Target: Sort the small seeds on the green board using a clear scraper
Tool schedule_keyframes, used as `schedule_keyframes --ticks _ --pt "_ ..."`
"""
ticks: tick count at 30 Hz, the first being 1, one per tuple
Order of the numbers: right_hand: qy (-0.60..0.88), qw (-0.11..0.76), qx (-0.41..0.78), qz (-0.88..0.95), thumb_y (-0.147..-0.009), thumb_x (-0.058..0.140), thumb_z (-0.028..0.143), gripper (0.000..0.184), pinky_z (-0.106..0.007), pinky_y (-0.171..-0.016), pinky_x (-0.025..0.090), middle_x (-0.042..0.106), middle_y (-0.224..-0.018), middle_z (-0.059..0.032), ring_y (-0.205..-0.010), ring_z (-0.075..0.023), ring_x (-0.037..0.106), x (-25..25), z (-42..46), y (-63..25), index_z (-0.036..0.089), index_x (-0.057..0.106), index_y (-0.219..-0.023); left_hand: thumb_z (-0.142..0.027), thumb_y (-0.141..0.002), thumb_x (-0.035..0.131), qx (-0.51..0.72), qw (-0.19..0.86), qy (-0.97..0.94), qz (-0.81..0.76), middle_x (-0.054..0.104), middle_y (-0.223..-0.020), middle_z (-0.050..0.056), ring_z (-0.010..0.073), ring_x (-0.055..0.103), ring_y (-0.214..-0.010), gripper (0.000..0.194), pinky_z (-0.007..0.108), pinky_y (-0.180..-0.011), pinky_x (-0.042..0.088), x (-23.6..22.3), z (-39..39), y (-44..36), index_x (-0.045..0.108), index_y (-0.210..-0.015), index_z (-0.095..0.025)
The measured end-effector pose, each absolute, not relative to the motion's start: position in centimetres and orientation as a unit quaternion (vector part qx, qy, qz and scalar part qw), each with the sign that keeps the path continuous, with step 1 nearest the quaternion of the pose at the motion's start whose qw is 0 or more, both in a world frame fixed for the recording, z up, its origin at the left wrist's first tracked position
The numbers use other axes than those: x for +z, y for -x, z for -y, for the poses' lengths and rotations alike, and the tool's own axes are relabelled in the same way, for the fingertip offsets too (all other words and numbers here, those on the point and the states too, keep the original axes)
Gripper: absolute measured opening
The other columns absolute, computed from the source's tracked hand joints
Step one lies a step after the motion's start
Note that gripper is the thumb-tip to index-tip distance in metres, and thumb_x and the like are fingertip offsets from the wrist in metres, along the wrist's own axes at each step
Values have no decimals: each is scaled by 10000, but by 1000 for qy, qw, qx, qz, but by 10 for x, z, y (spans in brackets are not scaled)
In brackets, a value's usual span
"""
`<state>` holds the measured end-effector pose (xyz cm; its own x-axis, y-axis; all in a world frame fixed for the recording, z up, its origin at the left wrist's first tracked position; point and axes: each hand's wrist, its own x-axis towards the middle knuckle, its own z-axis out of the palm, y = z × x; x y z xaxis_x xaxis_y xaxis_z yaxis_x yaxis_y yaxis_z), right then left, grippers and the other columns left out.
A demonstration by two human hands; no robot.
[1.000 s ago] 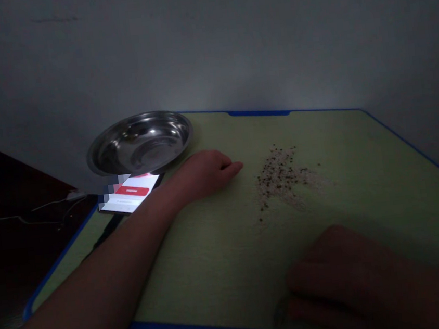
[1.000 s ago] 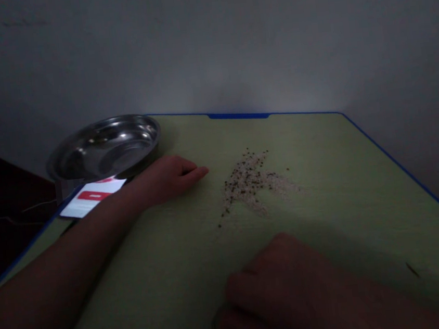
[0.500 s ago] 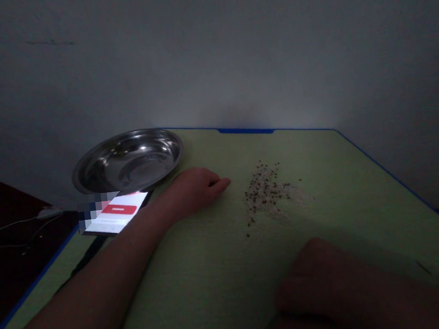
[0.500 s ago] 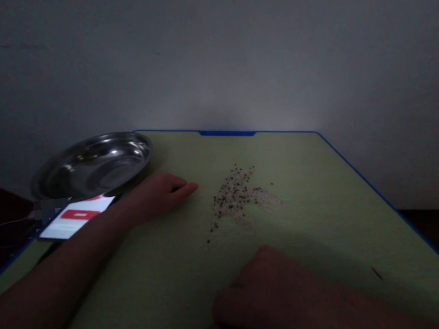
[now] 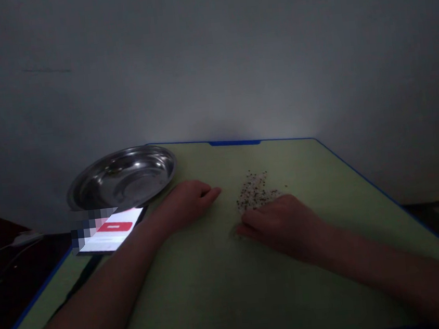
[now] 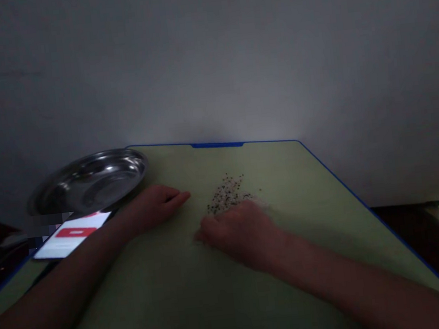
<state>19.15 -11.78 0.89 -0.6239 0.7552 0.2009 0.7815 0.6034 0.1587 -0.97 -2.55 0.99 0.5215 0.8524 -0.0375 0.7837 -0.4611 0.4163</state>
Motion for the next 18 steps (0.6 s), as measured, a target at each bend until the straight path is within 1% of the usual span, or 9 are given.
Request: schedule_keyframes --ticks 5,8,11,14,16,18 --pt "459 37 -152 874 -1001 356 387 418 -309 -485 143 702 -623 -37 -511 -149 573 12 88 -208 196 648 -772 -537 -886 370 102 204 -850 -475 463 -512 -3 118 409 -523 514 282 -522 239 9 25 11 427 -525 -178" --pt "491 29 -168 854 -1008 313 431 467 -307 -486 151 698 -627 -41 -514 -159 573 16 73 -214 199 652 -786 -540 -889 369 109 213 -853 -465 486 -532 -3 120 420 -527 509 280 -524 254 9 25 12 434 -535 -179" --pt "528 29 -182 829 -1003 333 459 451 -302 -490 184 699 -651 -42 -536 -168 588 24 57 -220 199 657 -827 -546 -887 367 112 230 -849 -463 500 -546 1 124 428 -537 507 273 -515 257 9 25 12 441 -543 -181" --pt "555 31 -190 809 -995 356 488 433 -293 -514 275 698 -698 -46 -616 -181 617 31 37 -227 198 656 -880 -545 -883 368 111 222 -847 -470 461 -518 -6 119 406 -516 508 275 -508 243 9 24 12 411 -527 -186" --pt "569 27 -190 799 -996 362 486 418 -294 -557 367 694 -757 -49 -675 -183 626 33 21 -232 193 652 -927 -534 -883 370 107 220 -845 -476 443 -514 -11 116 393 -509 497 276 -512 246 9 23 12 394 -527 -189" --pt "579 15 -182 795 -981 436 456 347 -320 -637 471 684 -860 -44 -730 -171 631 32 8 -236 178 642 -991 -525 -884 368 102 223 -843 -479 439 -522 -13 115 388 -510 485 275 -517 252 9 23 12 389 -534 -190"
